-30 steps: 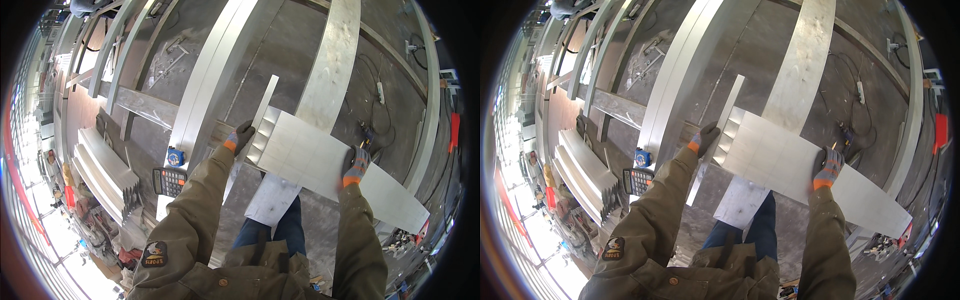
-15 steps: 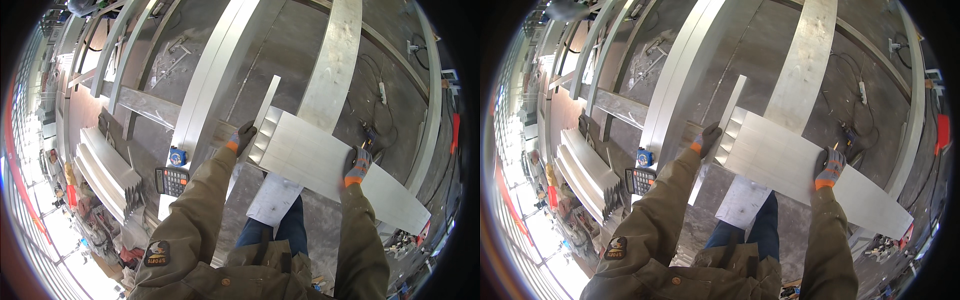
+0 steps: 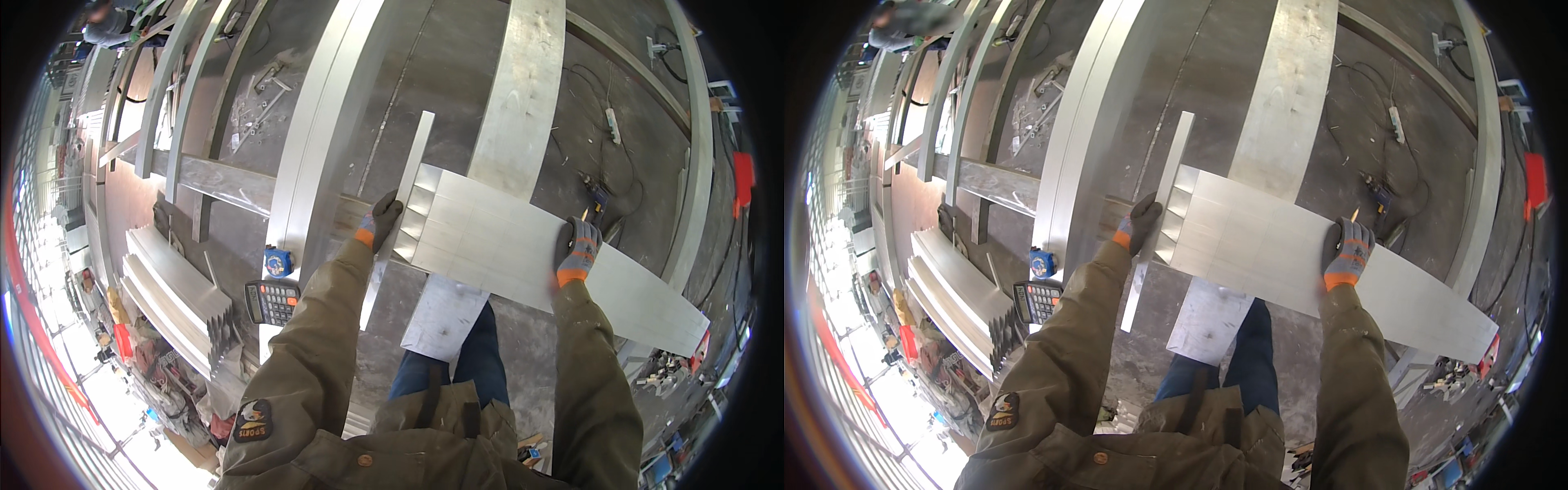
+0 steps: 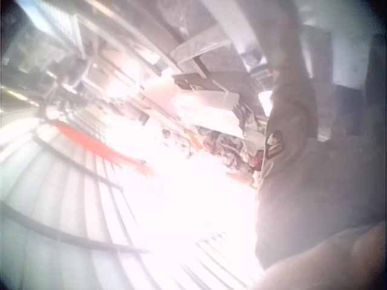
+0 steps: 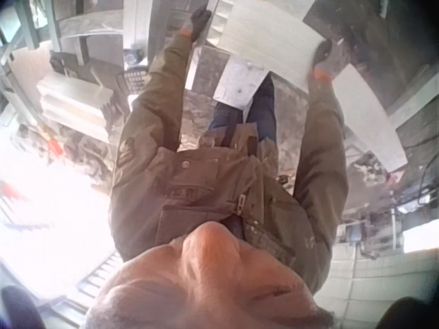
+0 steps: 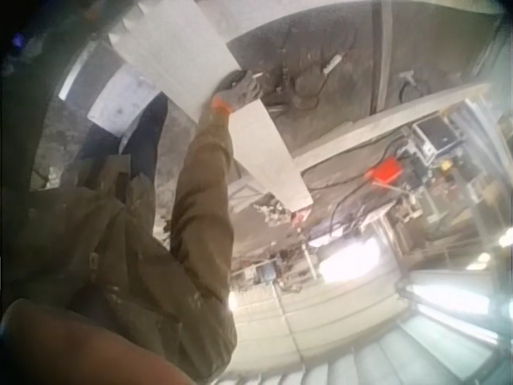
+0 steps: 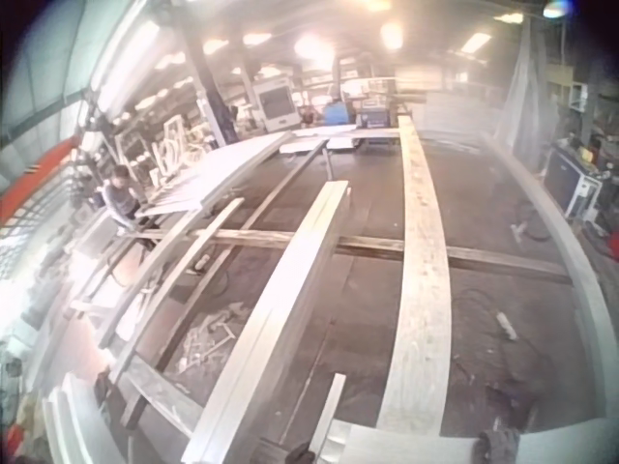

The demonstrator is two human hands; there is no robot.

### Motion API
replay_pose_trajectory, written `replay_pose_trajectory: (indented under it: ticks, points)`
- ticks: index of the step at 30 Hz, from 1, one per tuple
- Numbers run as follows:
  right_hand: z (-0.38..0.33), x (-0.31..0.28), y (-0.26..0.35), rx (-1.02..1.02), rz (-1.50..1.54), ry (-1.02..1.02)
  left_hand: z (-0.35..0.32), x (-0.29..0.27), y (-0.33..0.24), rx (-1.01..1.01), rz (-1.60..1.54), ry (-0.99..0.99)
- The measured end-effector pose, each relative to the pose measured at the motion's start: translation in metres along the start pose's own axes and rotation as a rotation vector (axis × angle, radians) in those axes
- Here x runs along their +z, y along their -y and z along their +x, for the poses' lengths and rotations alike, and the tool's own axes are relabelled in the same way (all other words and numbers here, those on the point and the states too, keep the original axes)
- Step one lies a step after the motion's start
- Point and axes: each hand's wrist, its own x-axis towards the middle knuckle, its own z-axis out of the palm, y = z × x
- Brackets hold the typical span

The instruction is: The person uses a set square and a pencil to mark straight lines on a long white metal profile. They repeatedly reposition the set square along the profile and draw lines, then lift and reposition the profile to continue marking additional lines.

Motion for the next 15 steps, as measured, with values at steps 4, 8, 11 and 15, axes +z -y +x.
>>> replay_pose_trajectory:
  ticks: [4, 8, 11, 15]
  points:
    - [0.000, 0.000, 0.000, 0.001, 0.004, 0.016, -0.003, 0.001, -0.007, 0.016, 0.034, -0.024]
    - [-0.001, 0.000, -0.003, -0.008, -0.035, 0.049, -0.005, 0.002, -0.014, -0.070, 0.026, -0.022]
    - [-0.001, 0.001, -0.004, -0.012, -0.065, 0.043, -0.008, 0.001, -0.017, -0.046, 0.038, -0.020]
    - [-0.001, 0.002, -0.004, -0.015, -0.056, 0.039, -0.009, 0.000, -0.017, -0.022, 0.052, -0.011]
